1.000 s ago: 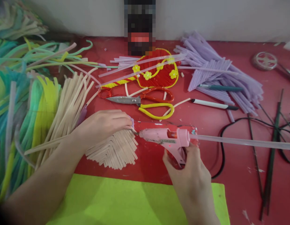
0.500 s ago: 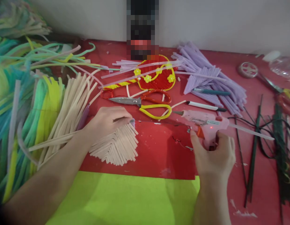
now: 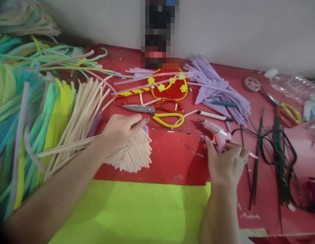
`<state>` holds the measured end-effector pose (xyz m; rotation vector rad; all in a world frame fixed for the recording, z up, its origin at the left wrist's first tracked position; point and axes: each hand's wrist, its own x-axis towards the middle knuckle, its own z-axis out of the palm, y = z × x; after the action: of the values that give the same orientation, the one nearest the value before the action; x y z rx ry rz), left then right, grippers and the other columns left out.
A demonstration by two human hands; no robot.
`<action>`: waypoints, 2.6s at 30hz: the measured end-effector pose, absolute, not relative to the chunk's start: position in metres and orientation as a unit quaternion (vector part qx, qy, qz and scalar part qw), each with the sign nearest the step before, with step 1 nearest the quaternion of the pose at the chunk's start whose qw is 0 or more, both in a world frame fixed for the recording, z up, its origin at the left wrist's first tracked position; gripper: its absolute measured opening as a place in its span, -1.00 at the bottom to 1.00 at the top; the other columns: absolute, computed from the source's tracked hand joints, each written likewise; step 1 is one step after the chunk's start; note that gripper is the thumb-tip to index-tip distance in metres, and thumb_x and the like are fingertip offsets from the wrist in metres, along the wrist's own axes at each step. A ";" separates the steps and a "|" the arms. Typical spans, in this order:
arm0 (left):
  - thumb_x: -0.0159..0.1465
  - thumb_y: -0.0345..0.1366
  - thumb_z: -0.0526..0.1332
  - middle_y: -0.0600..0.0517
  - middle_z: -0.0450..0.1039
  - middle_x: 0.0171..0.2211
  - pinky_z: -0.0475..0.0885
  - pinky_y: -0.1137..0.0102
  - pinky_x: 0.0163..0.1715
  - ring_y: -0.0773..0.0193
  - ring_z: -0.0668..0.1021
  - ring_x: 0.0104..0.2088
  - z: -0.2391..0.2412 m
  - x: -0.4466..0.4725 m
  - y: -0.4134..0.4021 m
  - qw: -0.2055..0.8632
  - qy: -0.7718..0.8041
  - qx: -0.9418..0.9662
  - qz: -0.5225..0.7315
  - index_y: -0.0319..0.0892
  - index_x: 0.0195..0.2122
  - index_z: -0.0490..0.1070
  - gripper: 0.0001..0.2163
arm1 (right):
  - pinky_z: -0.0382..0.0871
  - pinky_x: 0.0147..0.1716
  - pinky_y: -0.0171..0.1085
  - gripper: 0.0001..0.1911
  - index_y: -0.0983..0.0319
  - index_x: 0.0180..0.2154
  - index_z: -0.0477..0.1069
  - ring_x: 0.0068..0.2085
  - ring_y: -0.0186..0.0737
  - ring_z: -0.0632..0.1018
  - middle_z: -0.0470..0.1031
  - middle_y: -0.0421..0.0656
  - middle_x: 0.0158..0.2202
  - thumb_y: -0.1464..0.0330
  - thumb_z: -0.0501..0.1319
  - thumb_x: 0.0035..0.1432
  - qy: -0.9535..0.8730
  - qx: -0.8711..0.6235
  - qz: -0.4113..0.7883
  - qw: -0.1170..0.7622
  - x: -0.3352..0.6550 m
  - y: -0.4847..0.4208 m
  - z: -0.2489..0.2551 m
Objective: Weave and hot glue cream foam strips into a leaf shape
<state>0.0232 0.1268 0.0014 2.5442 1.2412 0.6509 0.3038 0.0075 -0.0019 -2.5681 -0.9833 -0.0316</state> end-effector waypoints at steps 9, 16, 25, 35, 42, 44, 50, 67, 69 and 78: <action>0.36 -0.16 0.02 0.05 0.38 -0.66 0.05 0.37 -0.59 0.32 0.37 -0.63 0.003 0.025 0.129 0.130 0.434 0.872 0.185 -0.16 -0.49 0.44 -0.65 | 0.39 -0.18 -0.12 -0.79 0.22 -0.21 0.46 -0.24 -0.17 0.46 0.44 -0.08 -0.29 0.27 0.11 0.25 -0.608 -0.722 0.042 0.328 0.206 0.013 0.002; 0.36 -0.18 0.02 0.12 0.26 -0.71 -0.02 0.38 -0.60 0.40 0.23 -0.68 0.002 0.025 0.129 0.116 0.430 0.870 0.212 -0.16 -0.54 0.39 -0.64 | 0.38 -0.14 -0.12 -0.80 0.19 -0.15 0.46 -0.19 -0.18 0.46 0.46 -0.10 -0.24 0.40 0.09 0.27 -0.658 -0.666 0.107 0.334 0.177 0.022 -0.010; 0.35 -0.20 0.03 0.15 0.19 -0.74 -0.02 0.41 -0.62 0.44 0.12 -0.71 0.003 0.027 0.127 0.127 0.439 0.863 0.216 -0.16 -0.57 0.35 -0.65 | 0.40 -0.21 -0.14 -0.80 0.12 -0.18 0.53 -0.25 -0.20 0.47 0.47 -0.13 -0.28 0.39 0.14 0.24 -0.678 -0.642 0.128 0.334 0.185 0.021 -0.011; 0.33 -0.21 0.05 0.14 0.22 -0.74 -0.02 0.41 -0.61 0.44 0.14 -0.71 0.001 0.027 0.127 0.125 0.441 0.863 0.211 -0.16 -0.58 0.34 -0.66 | 0.40 -0.22 -0.16 -0.79 0.15 -0.16 0.51 -0.27 -0.23 0.46 0.47 -0.13 -0.29 0.46 0.14 0.23 -0.709 -0.619 0.094 0.325 0.188 0.016 -0.011; 0.34 -0.20 0.03 0.13 0.24 -0.73 -0.03 0.40 -0.61 0.43 0.17 -0.71 0.003 0.027 0.128 0.130 0.437 0.866 0.208 -0.16 -0.55 0.37 -0.66 | 0.41 -0.19 -0.10 -0.75 0.12 -0.10 0.50 -0.25 -0.18 0.48 0.48 -0.11 -0.25 0.42 0.12 0.24 -0.711 -0.624 0.089 0.313 0.188 0.012 -0.011; 0.34 -0.20 0.04 0.12 0.28 -0.71 -0.03 0.39 -0.60 0.41 0.19 -0.70 0.003 0.027 0.128 0.132 0.439 0.866 0.201 -0.15 -0.54 0.39 -0.67 | 0.41 -0.18 -0.09 -0.74 0.13 -0.08 0.49 -0.25 -0.18 0.49 0.48 -0.10 -0.25 0.42 0.12 0.24 -0.718 -0.619 0.084 0.308 0.187 0.011 -0.010; 0.35 -0.18 0.04 0.10 0.31 -0.69 0.00 0.38 -0.59 0.38 0.25 -0.68 0.004 0.027 0.127 0.132 0.442 0.866 0.190 -0.14 -0.50 0.43 -0.67 | 0.38 -0.19 -0.11 -0.69 0.14 -0.01 0.43 -0.24 -0.18 0.48 0.46 -0.09 -0.24 0.45 0.11 0.24 -0.737 -0.603 0.072 0.295 0.187 0.011 -0.008; 0.35 -0.19 0.03 0.12 0.24 -0.72 -0.04 0.38 -0.60 0.41 0.20 -0.70 0.003 0.027 0.128 0.138 0.439 0.865 0.200 -0.16 -0.56 0.35 -0.65 | 0.36 -0.21 -0.13 -0.68 0.21 0.01 0.43 -0.23 -0.16 0.43 0.43 -0.05 -0.23 0.48 0.08 0.25 -0.744 -0.600 0.072 0.287 0.187 0.010 -0.010; 0.35 -0.18 0.02 0.12 0.25 -0.71 -0.03 0.38 -0.60 0.41 0.21 -0.70 0.002 0.027 0.128 0.134 0.440 0.866 0.197 -0.16 -0.55 0.36 -0.65 | 0.35 -0.21 -0.14 -0.68 0.22 0.01 0.43 -0.23 -0.17 0.42 0.43 -0.05 -0.22 0.49 0.09 0.25 -0.744 -0.598 0.069 0.289 0.188 0.010 -0.010; 0.36 -0.14 0.00 0.12 0.27 -0.69 0.03 0.39 -0.59 0.42 0.22 -0.67 0.007 0.026 0.129 0.190 0.435 0.860 0.189 -0.17 -0.57 0.35 -0.60 | 0.35 -0.20 -0.14 -0.67 0.21 0.02 0.42 -0.21 -0.16 0.42 0.42 -0.05 -0.22 0.50 0.09 0.25 -0.744 -0.598 0.075 0.289 0.188 0.009 -0.012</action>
<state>0.0258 0.1295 0.0068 2.4158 1.2216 0.5304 0.1882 0.0091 -0.0119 -1.5956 -1.9846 0.2005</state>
